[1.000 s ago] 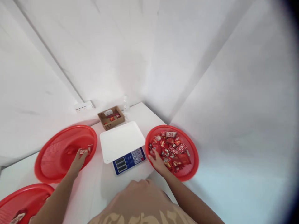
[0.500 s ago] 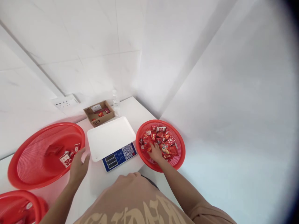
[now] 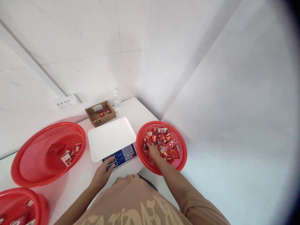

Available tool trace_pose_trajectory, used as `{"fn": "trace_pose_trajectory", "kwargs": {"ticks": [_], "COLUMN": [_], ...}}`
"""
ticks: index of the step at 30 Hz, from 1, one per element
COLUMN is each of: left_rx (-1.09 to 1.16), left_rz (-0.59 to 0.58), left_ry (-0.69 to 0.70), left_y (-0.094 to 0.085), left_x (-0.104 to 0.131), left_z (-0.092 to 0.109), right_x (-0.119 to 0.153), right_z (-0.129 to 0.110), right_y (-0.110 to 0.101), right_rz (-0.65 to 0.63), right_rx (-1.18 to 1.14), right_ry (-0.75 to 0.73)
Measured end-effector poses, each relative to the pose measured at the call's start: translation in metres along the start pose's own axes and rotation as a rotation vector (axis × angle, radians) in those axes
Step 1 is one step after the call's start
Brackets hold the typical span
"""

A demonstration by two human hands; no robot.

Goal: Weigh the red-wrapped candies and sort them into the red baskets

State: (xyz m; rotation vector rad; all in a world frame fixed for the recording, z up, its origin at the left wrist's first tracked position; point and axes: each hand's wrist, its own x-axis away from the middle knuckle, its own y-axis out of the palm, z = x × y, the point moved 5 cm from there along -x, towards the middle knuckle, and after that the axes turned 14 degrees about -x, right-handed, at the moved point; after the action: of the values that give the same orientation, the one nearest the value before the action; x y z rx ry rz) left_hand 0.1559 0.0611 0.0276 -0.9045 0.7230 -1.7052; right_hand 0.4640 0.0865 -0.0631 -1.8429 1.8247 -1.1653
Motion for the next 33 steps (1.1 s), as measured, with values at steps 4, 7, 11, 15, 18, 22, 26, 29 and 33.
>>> {"fn": "trace_pose_trajectory", "kwargs": {"ticks": [4, 7, 11, 15, 18, 22, 26, 29, 33], "left_rx": [0.048, 0.059, 0.049, 0.038, 0.043, 0.044, 0.032, 0.028, 0.028], "left_rz": [-0.047, -0.079, -0.103, -0.105, -0.103, -0.123, -0.140, -0.147, -0.150], "left_ry": [-0.044, -0.037, -0.021, 0.013, 0.007, -0.004, -0.003, 0.004, 0.005], "left_y": [0.003, 0.004, 0.007, 0.008, 0.007, 0.007, 0.008, 0.007, 0.006], "left_x": [0.001, 0.000, 0.000, 0.000, 0.001, 0.003, 0.002, 0.000, -0.004], "left_z": [-0.005, -0.001, 0.005, 0.006, 0.006, 0.006, 0.006, 0.008, 0.010], "right_x": [-0.003, -0.010, -0.024, -0.040, -0.045, -0.036, -0.024, -0.017, -0.005], "right_z": [0.019, 0.030, 0.024, 0.018, 0.029, 0.044, 0.045, 0.042, 0.037], "right_y": [-0.023, -0.047, -0.086, -0.116, -0.121, -0.109, -0.097, -0.088, -0.074], "right_rz": [0.087, 0.182, 0.281, 0.326, 0.265, 0.149, 0.134, 0.083, -0.086], "right_rx": [-0.219, -0.325, -0.242, 0.027, 0.181, 0.264, 0.270, 0.200, 0.103], "right_ry": [0.039, 0.045, -0.096, -0.121, 0.086, 0.230, 0.160, 0.111, 0.041]}}
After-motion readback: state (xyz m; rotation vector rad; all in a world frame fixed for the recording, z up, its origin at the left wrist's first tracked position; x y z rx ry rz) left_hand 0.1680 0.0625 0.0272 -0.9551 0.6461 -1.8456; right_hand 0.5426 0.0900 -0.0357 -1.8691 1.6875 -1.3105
